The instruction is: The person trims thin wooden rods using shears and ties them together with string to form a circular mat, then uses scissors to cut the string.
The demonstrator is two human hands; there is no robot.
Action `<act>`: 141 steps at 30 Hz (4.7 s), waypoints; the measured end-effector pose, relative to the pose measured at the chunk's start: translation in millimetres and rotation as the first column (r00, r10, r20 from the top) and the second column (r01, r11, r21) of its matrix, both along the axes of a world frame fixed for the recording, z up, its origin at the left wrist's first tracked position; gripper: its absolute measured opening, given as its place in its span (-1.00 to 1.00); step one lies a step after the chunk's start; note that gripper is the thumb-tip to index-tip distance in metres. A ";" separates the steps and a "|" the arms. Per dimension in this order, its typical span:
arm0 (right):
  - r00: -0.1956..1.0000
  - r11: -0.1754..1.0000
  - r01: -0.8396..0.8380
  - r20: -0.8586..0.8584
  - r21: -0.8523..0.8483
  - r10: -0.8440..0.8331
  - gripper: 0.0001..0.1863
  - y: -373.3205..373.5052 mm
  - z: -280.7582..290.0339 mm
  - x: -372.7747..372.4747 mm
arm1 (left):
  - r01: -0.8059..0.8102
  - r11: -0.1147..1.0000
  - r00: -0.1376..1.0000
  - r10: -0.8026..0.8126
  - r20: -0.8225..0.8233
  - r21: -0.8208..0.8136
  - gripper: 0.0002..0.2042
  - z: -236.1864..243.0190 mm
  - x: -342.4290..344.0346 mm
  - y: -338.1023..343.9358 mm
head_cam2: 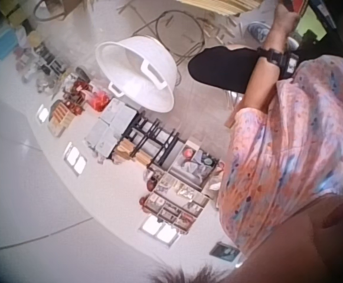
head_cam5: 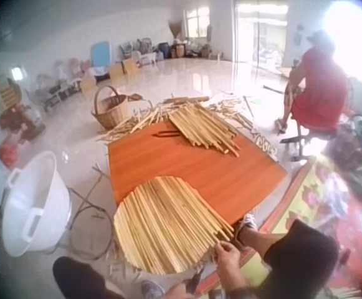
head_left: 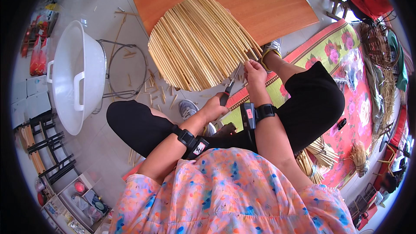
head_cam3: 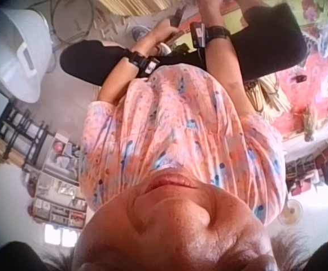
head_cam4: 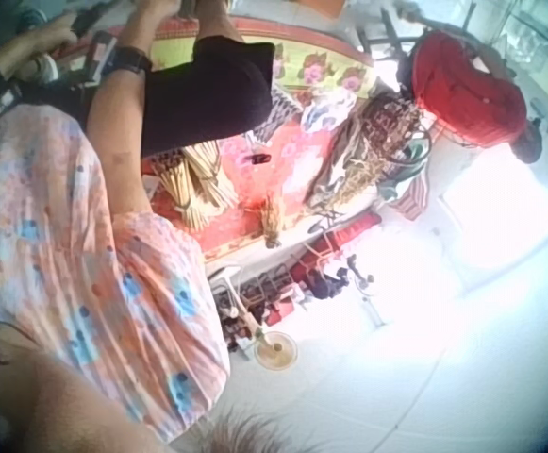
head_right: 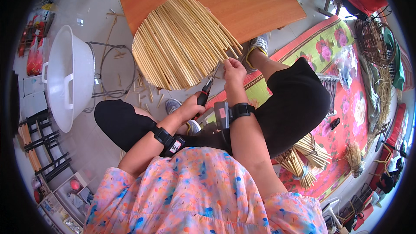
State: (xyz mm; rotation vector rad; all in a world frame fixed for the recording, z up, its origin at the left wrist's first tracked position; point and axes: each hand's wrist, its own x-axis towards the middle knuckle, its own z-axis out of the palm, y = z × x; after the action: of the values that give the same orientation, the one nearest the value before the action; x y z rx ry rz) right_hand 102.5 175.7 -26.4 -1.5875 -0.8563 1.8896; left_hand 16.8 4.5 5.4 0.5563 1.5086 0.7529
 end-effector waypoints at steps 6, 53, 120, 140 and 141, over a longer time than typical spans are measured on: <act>1.000 0.999 0.021 0.016 0.036 -0.021 -0.83 -0.3 -1.5 -2.2 | -0.067 0.992 0.996 0.073 -0.056 0.104 -0.39 4.3 3.7 0.1; 0.986 0.965 -0.087 0.158 0.249 0.049 -0.80 5.5 -23.0 1.8 | -0.157 0.976 0.987 0.160 -0.007 0.151 -0.50 3.6 3.4 26.1; 0.768 0.953 -0.302 0.599 0.030 0.225 -0.72 10.6 -32.9 17.2 | -0.069 0.993 0.997 0.073 -0.041 0.091 -0.64 -4.1 8.2 18.3; 0.891 0.863 -0.018 0.399 0.505 -0.215 -0.57 34.5 -5.7 -5.6 | -0.386 0.861 0.797 0.492 -0.350 0.331 -0.73 76.4 -146.5 9.9; 0.887 0.863 -0.038 0.414 0.504 -0.203 -0.58 35.0 -3.1 -6.9 | -0.355 0.880 0.796 0.461 -0.393 0.314 -0.74 76.3 -149.1 18.3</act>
State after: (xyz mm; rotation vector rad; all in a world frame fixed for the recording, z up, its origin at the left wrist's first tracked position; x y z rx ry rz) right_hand 95.6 210.7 -29.4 -1.7027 -1.3230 1.0958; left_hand -132.3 22.8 81.7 0.6092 2.0401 1.2064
